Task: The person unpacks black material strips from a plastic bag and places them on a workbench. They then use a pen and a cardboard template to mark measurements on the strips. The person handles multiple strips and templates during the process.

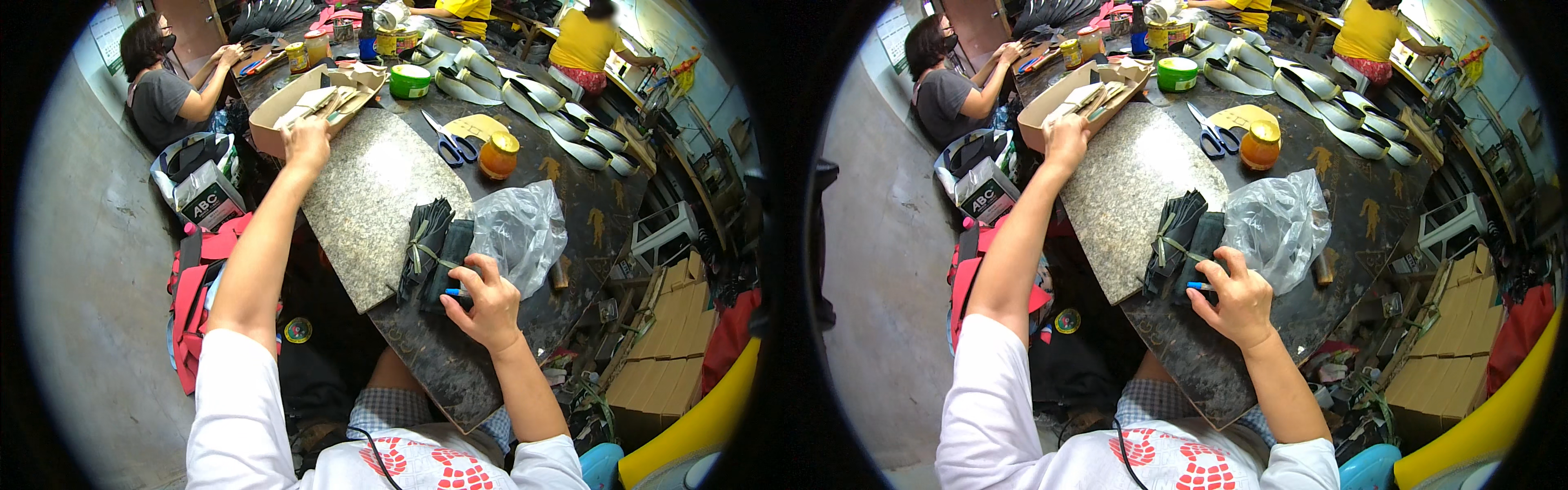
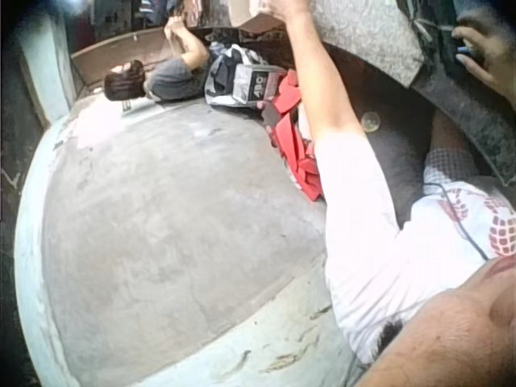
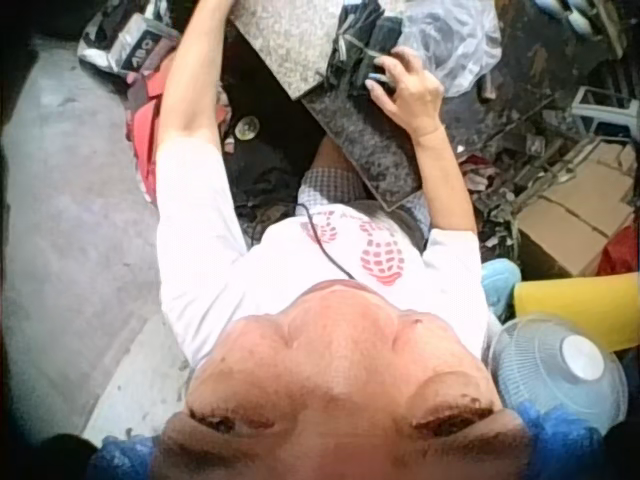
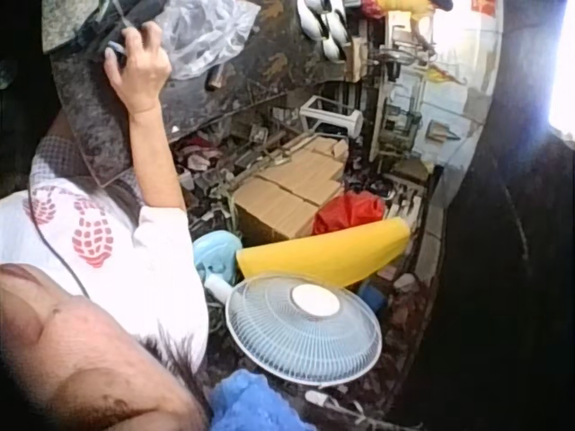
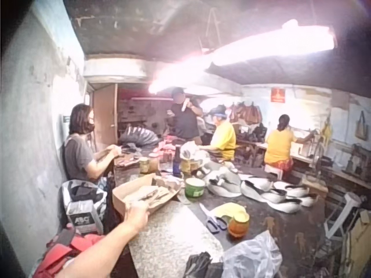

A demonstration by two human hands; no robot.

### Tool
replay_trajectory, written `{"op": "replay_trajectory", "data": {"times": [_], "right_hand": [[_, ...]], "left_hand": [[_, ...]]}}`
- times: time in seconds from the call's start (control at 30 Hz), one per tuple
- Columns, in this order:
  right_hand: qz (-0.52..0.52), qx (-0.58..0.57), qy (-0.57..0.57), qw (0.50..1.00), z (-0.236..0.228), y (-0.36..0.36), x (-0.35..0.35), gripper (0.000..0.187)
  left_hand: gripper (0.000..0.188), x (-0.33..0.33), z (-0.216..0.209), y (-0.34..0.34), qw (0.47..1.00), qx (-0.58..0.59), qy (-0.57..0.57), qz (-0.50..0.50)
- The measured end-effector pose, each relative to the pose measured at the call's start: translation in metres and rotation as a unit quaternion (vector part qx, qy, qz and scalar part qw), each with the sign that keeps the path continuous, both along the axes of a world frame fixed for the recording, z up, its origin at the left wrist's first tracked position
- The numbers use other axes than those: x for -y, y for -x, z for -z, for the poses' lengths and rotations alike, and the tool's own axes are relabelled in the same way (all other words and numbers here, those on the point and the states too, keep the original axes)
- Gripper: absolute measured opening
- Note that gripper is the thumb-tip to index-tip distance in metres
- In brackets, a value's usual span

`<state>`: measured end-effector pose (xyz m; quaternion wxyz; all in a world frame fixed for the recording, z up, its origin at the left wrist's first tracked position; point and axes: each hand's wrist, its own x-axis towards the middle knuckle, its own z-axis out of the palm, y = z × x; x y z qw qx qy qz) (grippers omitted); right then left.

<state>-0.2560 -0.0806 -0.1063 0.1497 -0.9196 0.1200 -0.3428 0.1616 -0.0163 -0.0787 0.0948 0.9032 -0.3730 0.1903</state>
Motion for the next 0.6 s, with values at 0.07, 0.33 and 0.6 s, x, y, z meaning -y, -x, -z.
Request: {"op": "replay_trajectory", "data": {"times": [0.07, 0.33, 0.6], "right_hand": [[0.0, 0.002, -0.002, 1.0, -0.001, -0.001, 0.0, 0.037], [-0.001, 0.027, -0.001, 1.0, 0.0, 0.002, 0.002, 0.033], [0.017, 0.033, 0.014, 0.999, 0.002, 0.003, -0.006, 0.047]], "left_hand": [[0.012, -0.006, 0.018, 0.024, 0.996, 0.041, 0.059, 0.044], [0.01, -0.075, 0.018, 0.153, 0.974, 0.04, 0.14, 0.173], [0.009, -0.125, 0.004, 0.211, 0.958, -0.019, 0.147, 0.244]]}}
